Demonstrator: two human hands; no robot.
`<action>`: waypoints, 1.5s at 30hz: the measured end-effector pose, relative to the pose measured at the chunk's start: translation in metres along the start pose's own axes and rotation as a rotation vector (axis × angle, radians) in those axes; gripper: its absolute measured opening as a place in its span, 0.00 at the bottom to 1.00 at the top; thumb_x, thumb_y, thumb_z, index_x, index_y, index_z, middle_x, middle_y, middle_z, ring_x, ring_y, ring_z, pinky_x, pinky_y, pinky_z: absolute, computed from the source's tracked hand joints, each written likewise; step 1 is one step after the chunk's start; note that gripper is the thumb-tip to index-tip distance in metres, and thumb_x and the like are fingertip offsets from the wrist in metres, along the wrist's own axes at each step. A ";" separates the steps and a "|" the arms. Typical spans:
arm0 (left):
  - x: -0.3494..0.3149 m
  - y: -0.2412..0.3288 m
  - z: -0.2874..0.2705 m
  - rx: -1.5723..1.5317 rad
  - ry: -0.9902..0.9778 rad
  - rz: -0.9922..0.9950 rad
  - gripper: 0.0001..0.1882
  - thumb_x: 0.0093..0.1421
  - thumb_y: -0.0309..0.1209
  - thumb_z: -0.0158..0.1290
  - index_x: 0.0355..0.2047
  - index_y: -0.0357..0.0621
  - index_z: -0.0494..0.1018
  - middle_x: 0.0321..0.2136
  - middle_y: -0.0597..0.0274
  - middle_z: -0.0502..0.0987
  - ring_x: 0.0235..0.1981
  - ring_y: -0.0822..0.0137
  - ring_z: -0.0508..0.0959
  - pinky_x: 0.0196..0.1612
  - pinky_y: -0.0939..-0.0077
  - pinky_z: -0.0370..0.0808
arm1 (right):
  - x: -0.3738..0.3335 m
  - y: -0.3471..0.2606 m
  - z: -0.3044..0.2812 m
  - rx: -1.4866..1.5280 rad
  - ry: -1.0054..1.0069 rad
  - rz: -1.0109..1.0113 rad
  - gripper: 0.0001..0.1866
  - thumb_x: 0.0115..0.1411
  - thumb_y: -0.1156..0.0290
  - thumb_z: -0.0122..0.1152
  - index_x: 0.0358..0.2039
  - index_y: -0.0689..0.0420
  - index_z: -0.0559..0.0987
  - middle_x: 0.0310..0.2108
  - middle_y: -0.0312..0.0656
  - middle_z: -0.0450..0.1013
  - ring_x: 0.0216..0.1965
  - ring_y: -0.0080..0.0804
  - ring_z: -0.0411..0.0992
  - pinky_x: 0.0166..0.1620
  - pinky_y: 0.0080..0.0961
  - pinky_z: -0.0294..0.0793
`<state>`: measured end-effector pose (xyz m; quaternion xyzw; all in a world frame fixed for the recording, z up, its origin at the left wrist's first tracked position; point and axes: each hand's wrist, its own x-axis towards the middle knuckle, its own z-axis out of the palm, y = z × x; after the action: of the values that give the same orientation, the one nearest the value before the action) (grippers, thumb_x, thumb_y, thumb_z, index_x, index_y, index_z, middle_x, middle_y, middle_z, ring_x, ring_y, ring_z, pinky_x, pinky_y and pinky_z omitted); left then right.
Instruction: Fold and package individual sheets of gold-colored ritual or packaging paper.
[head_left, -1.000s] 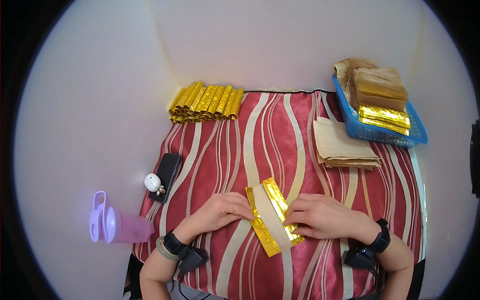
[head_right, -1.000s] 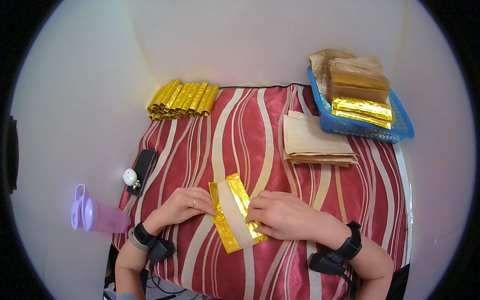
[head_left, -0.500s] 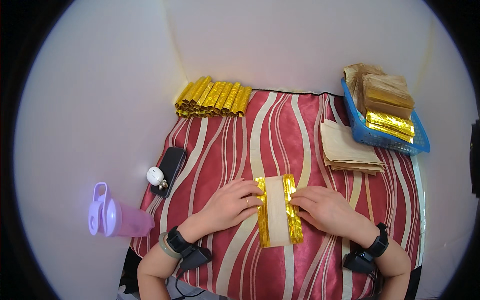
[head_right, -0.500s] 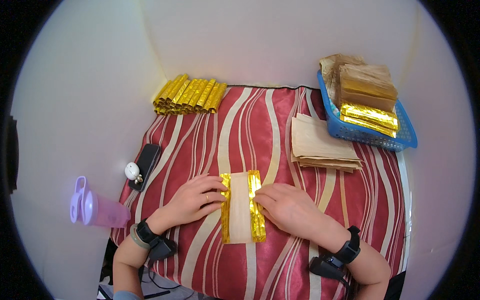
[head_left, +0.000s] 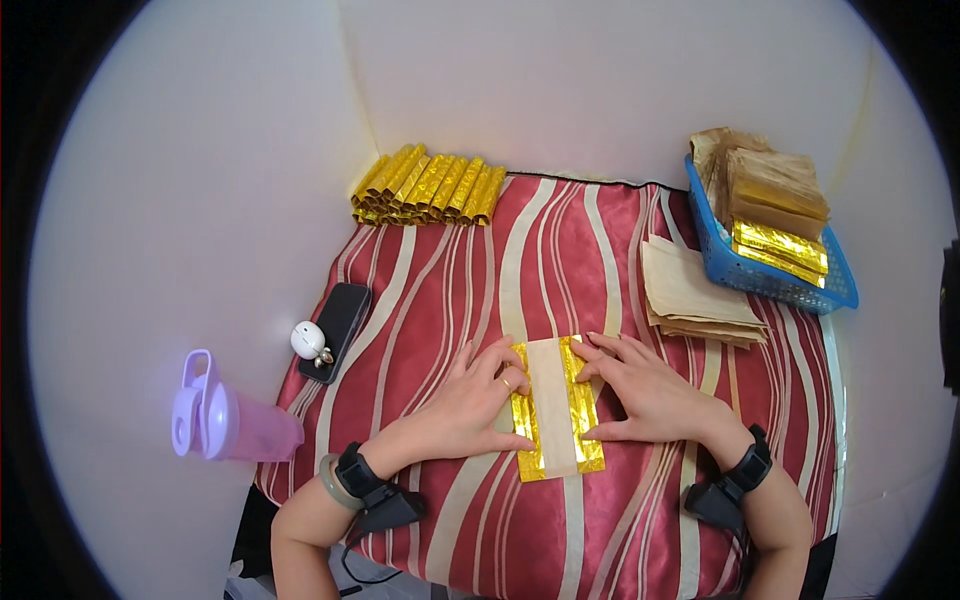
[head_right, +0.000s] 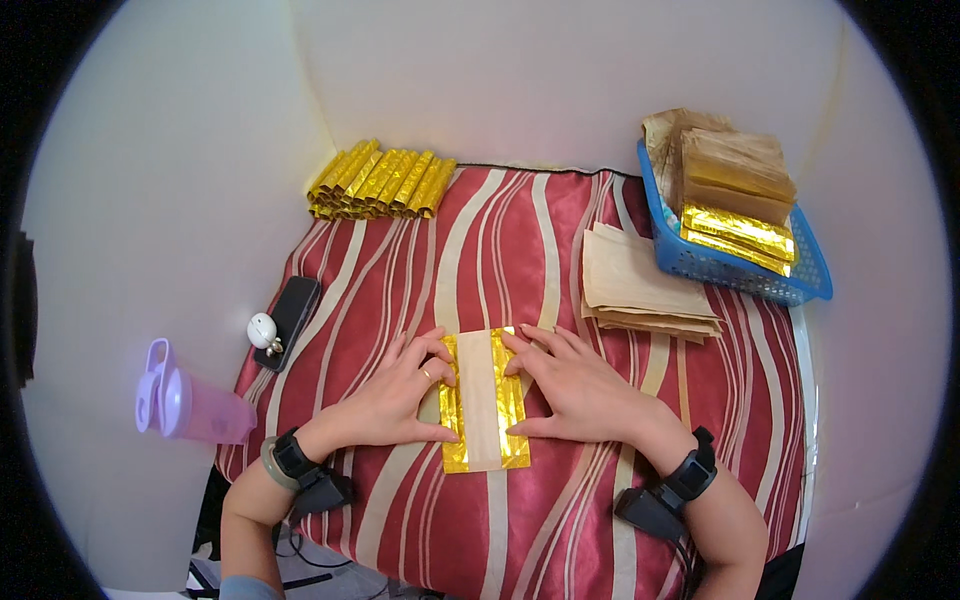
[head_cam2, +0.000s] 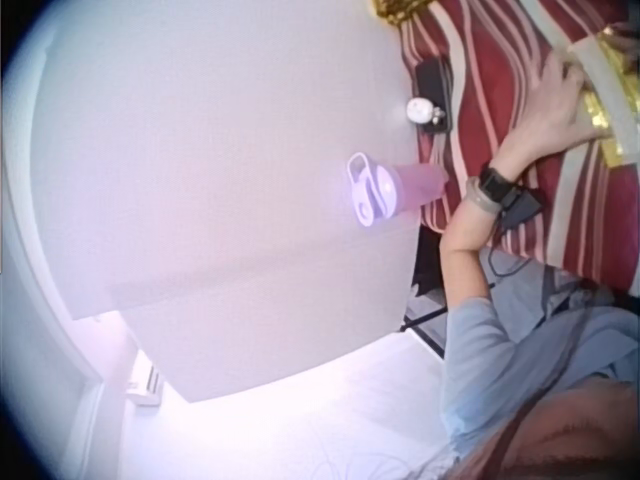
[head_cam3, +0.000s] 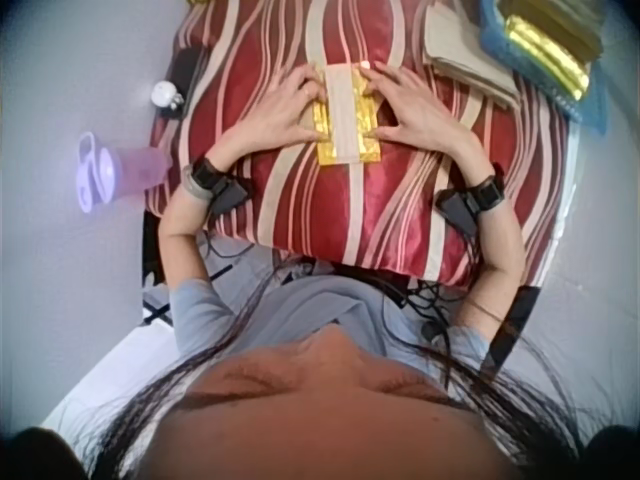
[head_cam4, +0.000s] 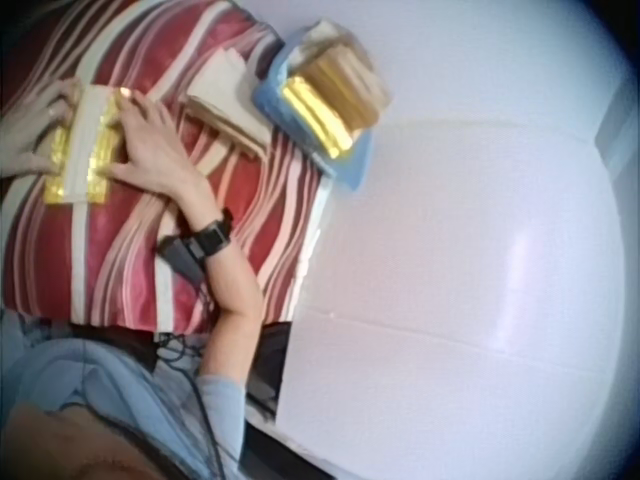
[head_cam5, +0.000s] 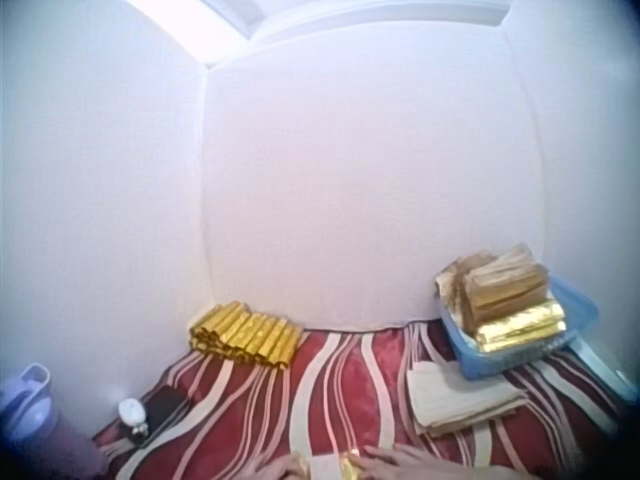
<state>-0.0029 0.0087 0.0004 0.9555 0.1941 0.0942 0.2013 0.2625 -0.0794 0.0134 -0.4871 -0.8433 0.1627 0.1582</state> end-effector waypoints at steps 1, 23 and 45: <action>0.000 0.001 -0.001 0.011 -0.010 -0.010 0.33 0.47 0.46 0.69 0.46 0.43 0.65 0.52 0.51 0.62 0.66 0.42 0.56 0.66 0.36 0.50 | 0.000 -0.002 -0.002 -0.002 -0.016 0.003 0.39 0.53 0.53 0.69 0.57 0.63 0.65 0.61 0.49 0.65 0.69 0.51 0.51 0.70 0.46 0.49; -0.006 0.022 -0.006 0.147 -0.057 0.012 0.40 0.46 0.52 0.68 0.53 0.42 0.67 0.56 0.45 0.60 0.65 0.40 0.57 0.65 0.43 0.54 | -0.005 -0.006 0.000 -0.039 -0.062 0.009 0.49 0.45 0.39 0.71 0.56 0.65 0.66 0.68 0.64 0.50 0.71 0.56 0.44 0.71 0.48 0.43; -0.009 0.029 -0.004 -0.084 -0.063 0.255 0.18 0.48 0.46 0.67 0.27 0.47 0.75 0.34 0.66 0.72 0.46 0.61 0.70 0.57 0.62 0.63 | -0.011 -0.020 -0.004 0.112 -0.121 -0.153 0.20 0.46 0.58 0.75 0.33 0.53 0.75 0.36 0.37 0.68 0.45 0.40 0.65 0.50 0.35 0.67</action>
<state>-0.0024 -0.0178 0.0150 0.9656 0.0605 0.0970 0.2337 0.2537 -0.0981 0.0243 -0.4009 -0.8756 0.2263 0.1461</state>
